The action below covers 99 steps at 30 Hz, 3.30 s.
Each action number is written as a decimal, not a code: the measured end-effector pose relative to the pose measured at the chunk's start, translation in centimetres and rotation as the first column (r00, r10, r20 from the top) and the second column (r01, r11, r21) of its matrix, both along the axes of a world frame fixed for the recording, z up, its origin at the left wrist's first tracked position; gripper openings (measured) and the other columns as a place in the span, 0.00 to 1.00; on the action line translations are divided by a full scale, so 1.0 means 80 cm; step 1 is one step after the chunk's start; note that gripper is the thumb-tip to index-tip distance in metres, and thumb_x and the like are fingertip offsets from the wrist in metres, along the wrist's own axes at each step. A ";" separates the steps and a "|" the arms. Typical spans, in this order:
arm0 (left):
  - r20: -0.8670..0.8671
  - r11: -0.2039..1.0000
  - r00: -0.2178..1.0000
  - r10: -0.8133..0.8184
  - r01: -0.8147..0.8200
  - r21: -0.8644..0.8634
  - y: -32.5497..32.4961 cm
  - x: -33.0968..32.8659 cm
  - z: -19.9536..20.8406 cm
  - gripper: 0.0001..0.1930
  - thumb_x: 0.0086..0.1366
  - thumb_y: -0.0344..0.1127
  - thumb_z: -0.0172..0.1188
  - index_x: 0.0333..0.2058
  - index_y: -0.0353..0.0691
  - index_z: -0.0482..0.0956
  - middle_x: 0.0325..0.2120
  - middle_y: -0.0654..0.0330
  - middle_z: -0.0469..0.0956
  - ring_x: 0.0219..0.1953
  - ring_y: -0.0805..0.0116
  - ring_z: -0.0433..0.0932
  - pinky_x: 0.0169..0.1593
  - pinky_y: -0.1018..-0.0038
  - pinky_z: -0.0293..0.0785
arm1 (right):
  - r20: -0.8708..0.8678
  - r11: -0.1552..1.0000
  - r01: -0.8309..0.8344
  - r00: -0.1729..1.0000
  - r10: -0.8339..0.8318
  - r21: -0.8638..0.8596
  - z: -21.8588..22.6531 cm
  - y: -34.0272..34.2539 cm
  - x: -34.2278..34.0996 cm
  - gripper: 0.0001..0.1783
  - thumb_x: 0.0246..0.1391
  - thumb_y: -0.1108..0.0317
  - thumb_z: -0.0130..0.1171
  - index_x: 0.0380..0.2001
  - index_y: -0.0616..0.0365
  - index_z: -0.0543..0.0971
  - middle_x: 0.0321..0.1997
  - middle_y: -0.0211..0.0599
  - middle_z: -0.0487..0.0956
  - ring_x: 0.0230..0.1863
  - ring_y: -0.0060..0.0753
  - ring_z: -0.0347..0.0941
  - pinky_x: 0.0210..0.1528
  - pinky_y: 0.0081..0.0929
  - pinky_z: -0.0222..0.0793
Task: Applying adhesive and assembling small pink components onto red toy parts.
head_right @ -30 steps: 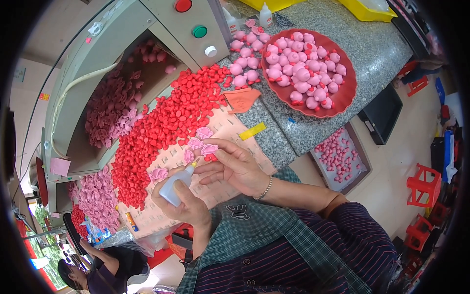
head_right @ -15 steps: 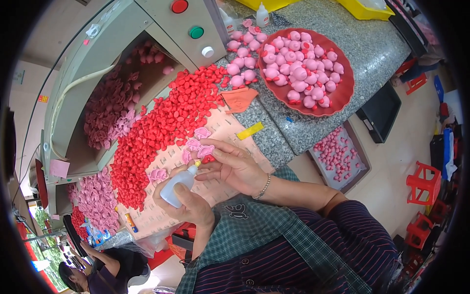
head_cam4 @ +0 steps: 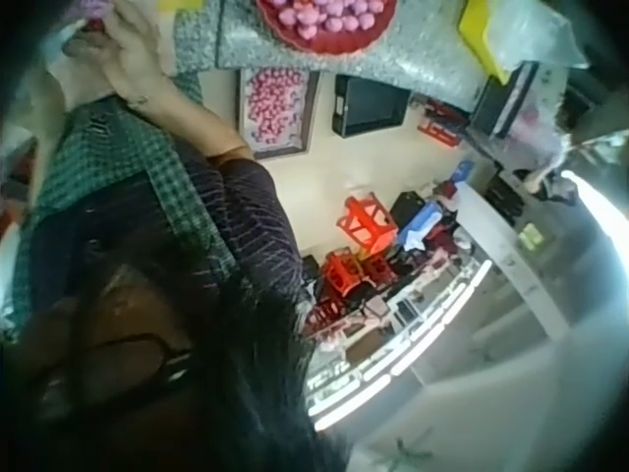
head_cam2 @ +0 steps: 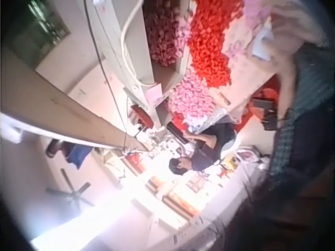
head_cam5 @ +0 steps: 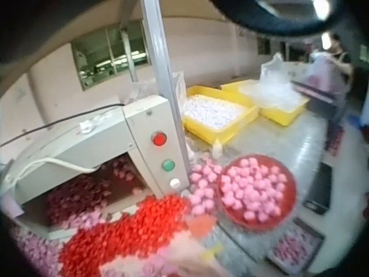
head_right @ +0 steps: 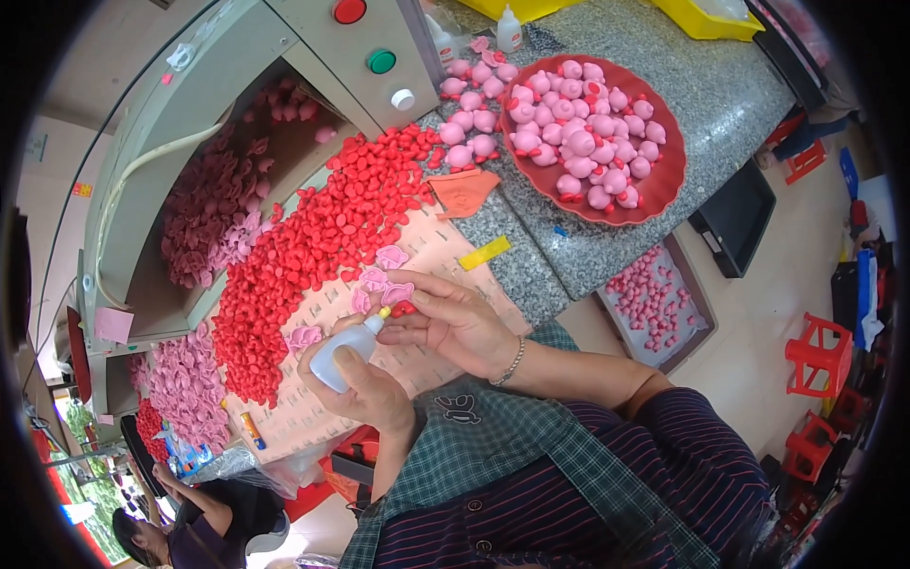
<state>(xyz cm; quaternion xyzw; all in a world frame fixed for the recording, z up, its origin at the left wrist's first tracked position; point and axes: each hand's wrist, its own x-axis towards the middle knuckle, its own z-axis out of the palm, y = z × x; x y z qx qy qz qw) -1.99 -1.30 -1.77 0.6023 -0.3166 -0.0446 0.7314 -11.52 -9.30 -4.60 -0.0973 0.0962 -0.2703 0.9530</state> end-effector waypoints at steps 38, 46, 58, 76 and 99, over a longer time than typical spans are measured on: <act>0.005 0.999 1.000 -0.031 0.031 -0.010 0.008 0.002 -0.006 0.15 0.70 0.36 0.55 0.47 0.35 0.63 0.36 0.42 0.78 0.40 0.56 0.78 0.49 0.61 0.76 | -0.011 0.999 -0.023 1.000 0.023 0.028 -0.005 0.007 0.003 0.24 0.68 0.68 0.48 0.65 0.56 0.63 0.60 0.45 0.73 0.58 0.42 0.74 0.62 0.42 0.71; 0.002 0.999 0.999 -0.035 0.035 0.008 0.007 0.002 -0.004 0.14 0.70 0.37 0.54 0.45 0.34 0.63 0.37 0.40 0.78 0.40 0.56 0.78 0.48 0.62 0.76 | -0.013 1.000 0.009 1.000 -0.009 0.003 -0.004 0.009 0.004 0.24 0.67 0.69 0.48 0.65 0.57 0.64 0.59 0.39 0.73 0.61 0.37 0.71 0.63 0.41 0.70; -0.075 0.999 0.996 -0.038 0.037 -0.021 0.008 0.003 -0.001 0.15 0.70 0.39 0.54 0.46 0.35 0.64 0.38 0.42 0.78 0.41 0.57 0.77 0.48 0.63 0.75 | -0.004 0.997 -0.041 0.999 0.041 -0.060 -0.013 -0.001 0.002 0.24 0.68 0.69 0.48 0.65 0.56 0.64 0.58 0.41 0.75 0.55 0.42 0.76 0.61 0.46 0.72; -0.068 0.995 0.993 -0.099 0.101 0.020 0.009 0.003 0.003 0.14 0.70 0.32 0.53 0.46 0.33 0.59 0.40 0.38 0.75 0.43 0.53 0.79 0.51 0.59 0.77 | -0.020 0.999 -0.023 1.000 0.023 -0.034 -0.007 -0.001 0.002 0.23 0.67 0.69 0.49 0.65 0.56 0.65 0.57 0.40 0.75 0.56 0.43 0.76 0.59 0.46 0.73; 0.048 0.998 0.997 -0.061 0.059 0.024 0.009 0.000 -0.001 0.15 0.70 0.38 0.54 0.45 0.34 0.62 0.36 0.40 0.78 0.40 0.54 0.79 0.48 0.62 0.76 | -0.051 1.000 -0.021 0.998 0.020 -0.014 -0.008 0.003 0.005 0.23 0.67 0.69 0.49 0.64 0.56 0.66 0.57 0.35 0.75 0.56 0.31 0.74 0.58 0.38 0.73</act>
